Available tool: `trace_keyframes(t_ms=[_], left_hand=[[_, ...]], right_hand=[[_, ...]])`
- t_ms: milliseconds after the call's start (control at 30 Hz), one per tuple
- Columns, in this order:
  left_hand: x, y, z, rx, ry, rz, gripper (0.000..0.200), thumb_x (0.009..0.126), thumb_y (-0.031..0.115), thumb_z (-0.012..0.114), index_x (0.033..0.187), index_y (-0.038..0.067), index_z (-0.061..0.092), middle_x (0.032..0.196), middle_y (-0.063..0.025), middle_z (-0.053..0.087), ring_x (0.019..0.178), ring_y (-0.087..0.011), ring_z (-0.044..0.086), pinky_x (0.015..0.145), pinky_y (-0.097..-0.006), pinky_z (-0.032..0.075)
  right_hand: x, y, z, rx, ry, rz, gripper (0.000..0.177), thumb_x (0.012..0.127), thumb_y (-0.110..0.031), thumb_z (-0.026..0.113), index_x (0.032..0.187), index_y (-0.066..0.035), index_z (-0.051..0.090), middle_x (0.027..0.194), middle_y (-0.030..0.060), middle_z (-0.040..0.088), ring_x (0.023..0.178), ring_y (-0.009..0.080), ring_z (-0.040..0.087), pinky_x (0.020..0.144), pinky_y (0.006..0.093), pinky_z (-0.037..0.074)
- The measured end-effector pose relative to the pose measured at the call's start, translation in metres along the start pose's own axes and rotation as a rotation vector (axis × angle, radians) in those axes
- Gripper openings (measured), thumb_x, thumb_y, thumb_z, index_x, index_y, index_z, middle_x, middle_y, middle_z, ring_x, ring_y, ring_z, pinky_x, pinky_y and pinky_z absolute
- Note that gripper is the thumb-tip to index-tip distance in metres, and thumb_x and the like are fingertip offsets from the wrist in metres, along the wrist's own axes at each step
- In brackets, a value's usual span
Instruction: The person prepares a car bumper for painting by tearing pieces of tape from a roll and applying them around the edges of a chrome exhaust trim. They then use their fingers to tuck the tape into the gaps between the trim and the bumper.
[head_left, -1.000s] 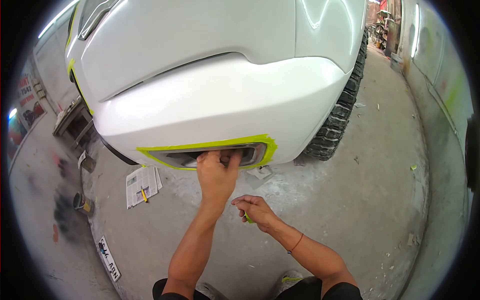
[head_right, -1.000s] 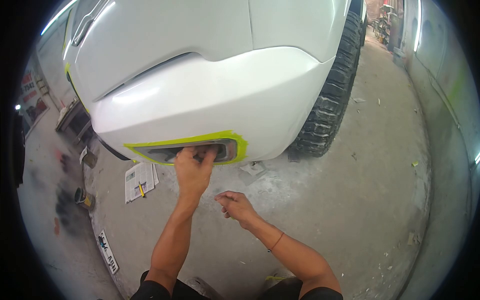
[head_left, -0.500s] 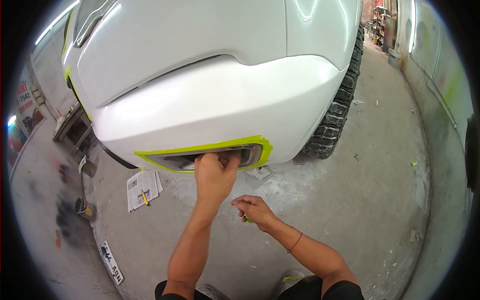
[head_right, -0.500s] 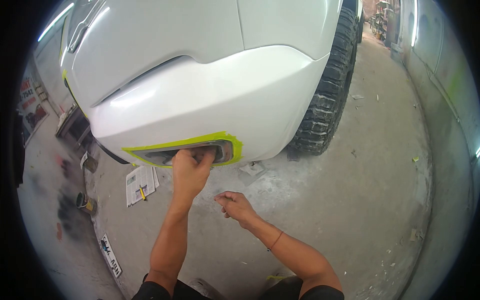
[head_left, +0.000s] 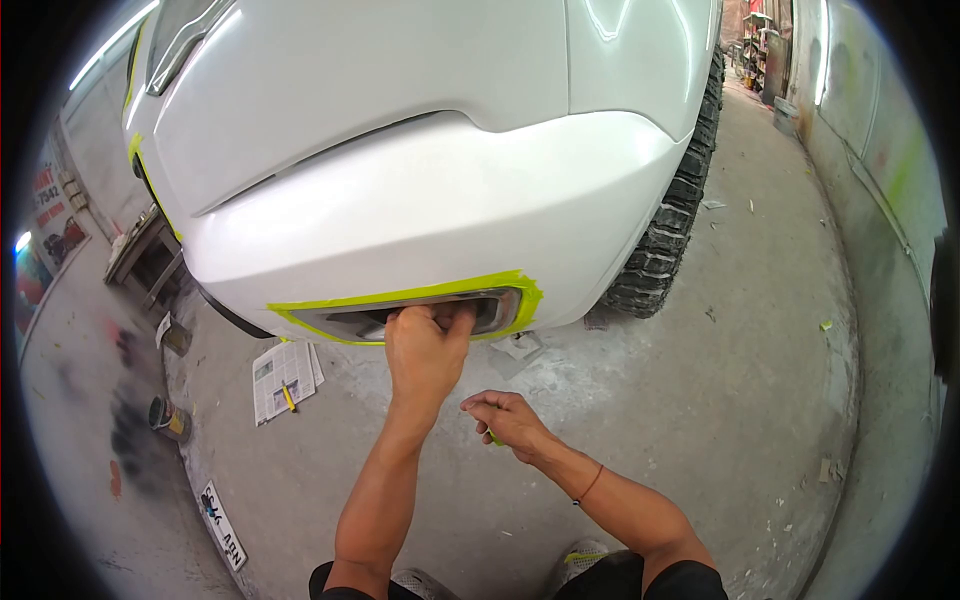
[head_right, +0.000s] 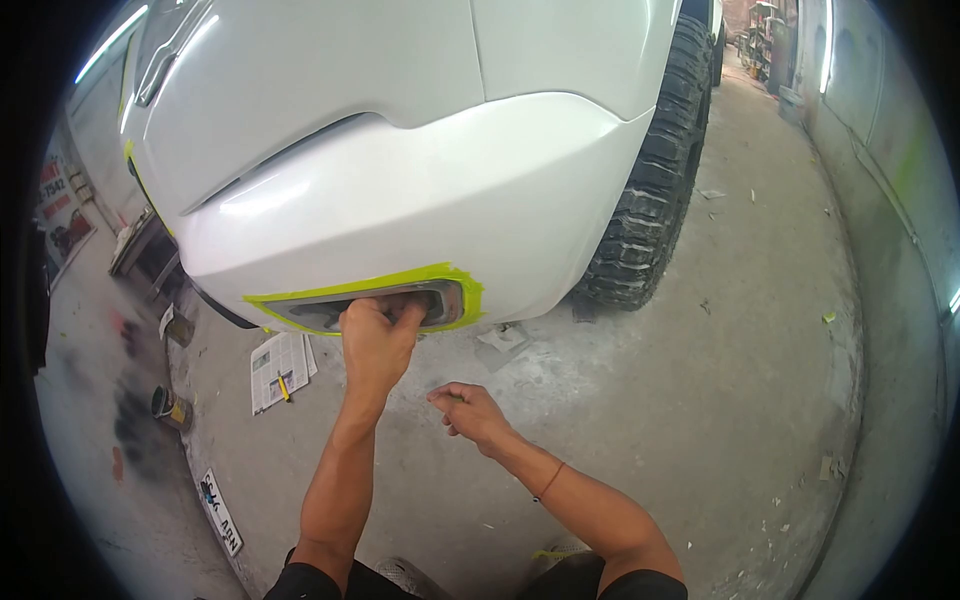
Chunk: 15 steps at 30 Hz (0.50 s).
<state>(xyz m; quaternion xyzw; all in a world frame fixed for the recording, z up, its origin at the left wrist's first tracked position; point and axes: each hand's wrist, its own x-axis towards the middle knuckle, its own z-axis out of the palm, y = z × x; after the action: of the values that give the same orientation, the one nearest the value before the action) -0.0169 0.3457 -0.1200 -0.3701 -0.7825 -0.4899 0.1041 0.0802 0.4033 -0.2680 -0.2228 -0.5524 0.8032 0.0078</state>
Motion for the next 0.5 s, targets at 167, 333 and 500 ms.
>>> trace_keyframes(t_ms=[167, 333, 500], left_hand=[[-0.002, -0.009, 0.006, 0.032, 0.049, -0.028, 0.015, 0.077, 0.016, 0.074, 0.079, 0.001, 0.071, 0.064, -0.0107, 0.068, 0.059, -0.0284, 0.066, 0.064, -0.0379, 0.051], [0.003, -0.024, 0.003, 0.482, 0.320, 0.632, 0.022, 0.072, 0.019, 0.083, 0.086, 0.008, 0.070, 0.066, -0.0035, 0.067, 0.061, -0.0238, 0.062, 0.070, -0.0377, 0.051], [0.008, -0.029, -0.005, 0.543, 0.280, 0.669, 0.025, 0.073, 0.024, 0.083, 0.086, 0.007, 0.071, 0.069, -0.0044, 0.066, 0.065, -0.0243, 0.063, 0.071, -0.0375, 0.050]], right_hand=[[-0.001, -0.001, 0.002, 0.000, -0.003, 0.008, 0.025, 0.095, -0.025, 0.063, 0.106, -0.004, 0.069, 0.088, 0.0004, 0.063, 0.073, 0.0098, 0.054, 0.060, 0.0252, 0.048], [-0.006, -0.004, 0.007, -0.013, -0.005, 0.006, 0.024, 0.095, -0.024, 0.062, 0.107, -0.004, 0.069, 0.087, 0.0003, 0.062, 0.073, 0.0103, 0.054, 0.060, 0.0258, 0.048], [-0.015, -0.012, 0.007, -0.003, 0.045, 0.006, 0.019, 0.095, -0.018, 0.061, 0.106, -0.003, 0.070, 0.078, 0.0004, 0.057, 0.070, 0.0091, 0.053, 0.061, 0.0267, 0.048]])
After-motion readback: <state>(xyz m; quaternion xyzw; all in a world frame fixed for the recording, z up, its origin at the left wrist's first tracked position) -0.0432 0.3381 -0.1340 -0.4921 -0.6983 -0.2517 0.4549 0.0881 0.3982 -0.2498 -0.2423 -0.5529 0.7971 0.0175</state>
